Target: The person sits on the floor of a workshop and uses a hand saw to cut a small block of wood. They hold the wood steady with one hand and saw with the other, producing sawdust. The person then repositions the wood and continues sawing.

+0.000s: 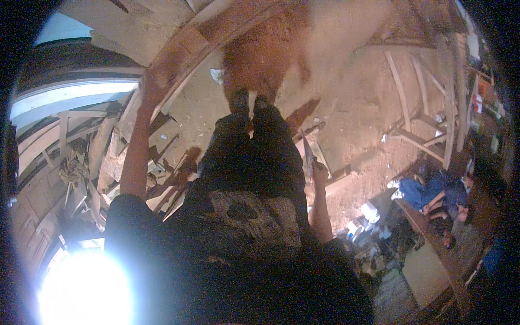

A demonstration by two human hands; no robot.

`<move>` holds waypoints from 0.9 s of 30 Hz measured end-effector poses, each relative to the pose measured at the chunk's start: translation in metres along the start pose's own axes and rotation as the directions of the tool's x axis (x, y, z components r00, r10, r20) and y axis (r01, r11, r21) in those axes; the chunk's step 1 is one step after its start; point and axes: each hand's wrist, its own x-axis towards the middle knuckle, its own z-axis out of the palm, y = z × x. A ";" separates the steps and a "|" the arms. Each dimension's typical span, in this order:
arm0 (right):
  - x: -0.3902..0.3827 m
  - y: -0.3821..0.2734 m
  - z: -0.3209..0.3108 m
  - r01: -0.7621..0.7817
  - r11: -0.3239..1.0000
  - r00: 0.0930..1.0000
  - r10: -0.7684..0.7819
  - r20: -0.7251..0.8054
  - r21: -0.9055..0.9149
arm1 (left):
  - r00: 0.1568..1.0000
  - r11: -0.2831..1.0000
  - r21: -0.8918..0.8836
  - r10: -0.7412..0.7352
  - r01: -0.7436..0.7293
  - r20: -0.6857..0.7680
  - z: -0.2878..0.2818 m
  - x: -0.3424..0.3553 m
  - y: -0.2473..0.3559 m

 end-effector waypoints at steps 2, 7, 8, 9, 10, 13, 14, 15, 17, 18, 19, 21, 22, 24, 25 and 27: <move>0.008 -0.008 0.001 0.130 0.989 0.990 -0.126 -0.061 0.070 | 0.999 1.000 0.029 0.008 -0.007 -0.050 0.008 0.005 0.011; 0.017 -0.075 -0.004 0.308 0.951 0.951 -0.309 0.011 0.040 | 0.992 0.983 0.152 -0.091 0.103 -0.086 -0.012 0.027 0.077; 0.005 -0.107 -0.002 0.269 0.958 0.959 -0.276 0.064 0.104 | 0.991 0.984 0.148 -0.086 0.101 -0.099 -0.011 0.029 0.072; -0.009 -0.133 -0.001 0.224 0.961 0.963 -0.244 0.113 0.163 | 0.991 0.986 0.139 -0.079 0.094 -0.110 -0.010 0.032 0.070; -0.014 -0.144 0.002 0.280 0.952 0.953 -0.292 0.086 0.121 | 0.992 0.989 0.130 -0.060 0.075 -0.112 -0.007 0.039 0.069; -0.013 -0.164 0.011 0.363 0.925 0.928 -0.370 0.047 0.108 | 0.992 0.995 0.089 -0.030 0.041 -0.119 0.002 0.055 0.075; -0.015 -0.168 0.013 0.364 0.929 0.926 -0.369 0.080 0.063 | 0.992 0.997 0.069 -0.037 0.046 -0.125 0.005 0.060 0.081; -0.015 -0.178 0.014 0.377 0.926 0.920 -0.376 0.108 0.018 | 0.989 0.998 0.043 -0.042 0.049 -0.142 0.005 0.072 0.088; -0.011 -0.188 0.035 0.410 0.872 0.894 -0.443 0.073 0.270 | 0.976 1.000 0.025 0.010 -0.005 -0.218 0.035 0.092 0.078; -0.012 -0.195 0.037 0.490 0.849 0.859 -0.508 0.055 0.197 | 0.978 0.999 0.039 0.015 -0.007 -0.206 0.037 0.096 0.083; -0.017 -0.206 0.040 0.504 0.843 0.855 -0.518 0.032 0.191 | 0.980 0.998 0.056 0.021 -0.010 -0.196 0.036 0.101 0.089; -0.040 -0.236 0.046 0.529 0.832 0.846 -0.532 -0.029 0.170 | 0.995 0.991 0.127 -0.027 0.039 -0.092 -0.006 0.097 0.141; -0.062 -0.263 0.051 0.568 0.811 0.822 -0.565 -0.064 0.136 | 0.990 0.995 -0.009 -0.097 0.097 -0.105 -0.004 0.100 0.136; -0.085 -0.296 0.064 0.678 0.726 0.735 -0.670 -0.108 0.116 | 0.969 0.988 -0.085 -0.145 0.131 -0.198 0.031 0.112 0.104; -0.095 -0.310 0.070 0.726 0.680 0.687 -0.712 -0.141 0.105 | 0.958 0.967 -0.140 -0.236 0.215 -0.162 0.032 0.117 0.106; -0.113 -0.328 0.080 0.623 0.746 0.777 -0.625 -0.074 0.236 | 0.905 0.910 -0.148 -0.406 0.388 -0.124 0.016 0.126 0.131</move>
